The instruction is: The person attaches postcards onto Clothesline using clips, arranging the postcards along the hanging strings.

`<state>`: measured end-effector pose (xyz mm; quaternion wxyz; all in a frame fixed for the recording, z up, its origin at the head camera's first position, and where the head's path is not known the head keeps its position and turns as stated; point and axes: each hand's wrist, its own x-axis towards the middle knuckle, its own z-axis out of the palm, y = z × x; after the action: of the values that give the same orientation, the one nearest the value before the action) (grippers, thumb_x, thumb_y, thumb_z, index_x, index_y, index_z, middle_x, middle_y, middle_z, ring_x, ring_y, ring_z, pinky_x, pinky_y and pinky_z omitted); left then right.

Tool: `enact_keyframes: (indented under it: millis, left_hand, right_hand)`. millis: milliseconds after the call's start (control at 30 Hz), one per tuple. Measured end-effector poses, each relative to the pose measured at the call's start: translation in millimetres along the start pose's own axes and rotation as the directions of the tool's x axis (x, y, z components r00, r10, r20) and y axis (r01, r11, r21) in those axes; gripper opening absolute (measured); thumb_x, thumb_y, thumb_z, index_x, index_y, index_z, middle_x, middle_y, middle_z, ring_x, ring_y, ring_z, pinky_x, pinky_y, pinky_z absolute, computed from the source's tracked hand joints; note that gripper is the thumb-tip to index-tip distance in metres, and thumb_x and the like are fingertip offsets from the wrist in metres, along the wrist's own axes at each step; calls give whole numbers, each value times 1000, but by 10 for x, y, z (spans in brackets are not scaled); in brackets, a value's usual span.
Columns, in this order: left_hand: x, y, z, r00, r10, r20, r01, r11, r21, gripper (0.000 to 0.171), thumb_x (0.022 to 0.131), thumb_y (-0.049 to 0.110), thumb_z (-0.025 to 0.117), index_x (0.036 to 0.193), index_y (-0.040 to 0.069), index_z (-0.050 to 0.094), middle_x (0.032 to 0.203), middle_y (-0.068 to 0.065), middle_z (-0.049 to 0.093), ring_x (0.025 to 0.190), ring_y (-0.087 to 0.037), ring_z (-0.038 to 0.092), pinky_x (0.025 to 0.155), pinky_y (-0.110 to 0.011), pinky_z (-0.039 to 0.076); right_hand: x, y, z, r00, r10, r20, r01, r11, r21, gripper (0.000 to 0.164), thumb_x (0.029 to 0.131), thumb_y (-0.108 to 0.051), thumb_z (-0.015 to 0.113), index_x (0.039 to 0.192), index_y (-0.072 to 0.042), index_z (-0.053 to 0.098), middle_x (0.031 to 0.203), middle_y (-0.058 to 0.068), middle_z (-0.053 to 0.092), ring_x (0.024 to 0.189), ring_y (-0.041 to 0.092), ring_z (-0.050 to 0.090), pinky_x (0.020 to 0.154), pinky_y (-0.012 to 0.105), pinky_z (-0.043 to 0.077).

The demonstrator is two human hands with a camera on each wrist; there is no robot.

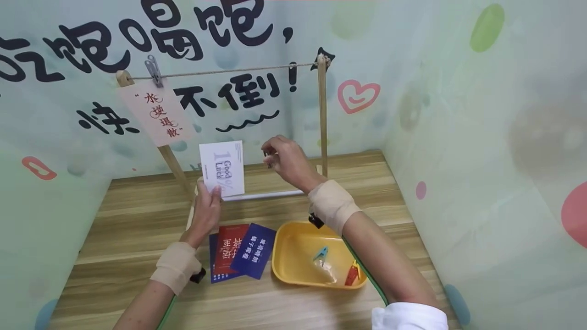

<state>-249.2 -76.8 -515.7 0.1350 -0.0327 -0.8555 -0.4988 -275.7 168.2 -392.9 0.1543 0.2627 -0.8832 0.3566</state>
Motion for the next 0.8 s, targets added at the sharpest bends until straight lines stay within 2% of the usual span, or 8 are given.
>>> enact_keyframes:
  millis: [300, 567, 667, 800]
  left_hand:
    - [74, 20, -69, 1000, -17, -20, 17, 1000, -9, 29, 107, 20, 42, 119, -6, 40, 101, -27, 57, 99, -42, 58, 94, -55, 47]
    - [170, 33, -178, 998, -59, 1, 59, 997, -56, 29, 107, 18, 41, 126, -2, 37, 113, -28, 59, 107, -40, 58, 99, -52, 46]
    - [210, 53, -187, 999, -54, 6, 54, 996, -64, 28, 107, 18, 40, 126, -2, 37, 112, -26, 58, 104, -38, 57, 96, -51, 47]
    - [260, 98, -185, 1000, -19, -17, 18, 998, -56, 28, 106, 18, 41, 125, -2, 38, 110, -25, 58, 98, -36, 56, 89, -50, 47]
  right_hand:
    - [283, -202, -86, 1000, -4, -7, 4, 1000, 6, 15, 90, 1, 69, 105, 2, 70, 102, 15, 72, 96, 25, 69, 87, 36, 59]
    - [524, -351, -123, 999, -36, -36, 35, 999, -41, 11, 92, 1, 67, 102, 3, 71, 101, 16, 71, 95, 26, 68, 88, 36, 58]
    - [575, -402, -135, 997, -56, -47, 53, 997, -62, 10, 92, 0, 67, 101, 3, 71, 99, 17, 71, 93, 26, 68, 86, 35, 58]
    - [643, -504, -145, 992, -117, -50, 113, 990, -82, 10, 91, -1, 68, 100, 3, 72, 98, 17, 72, 92, 25, 69, 84, 33, 59]
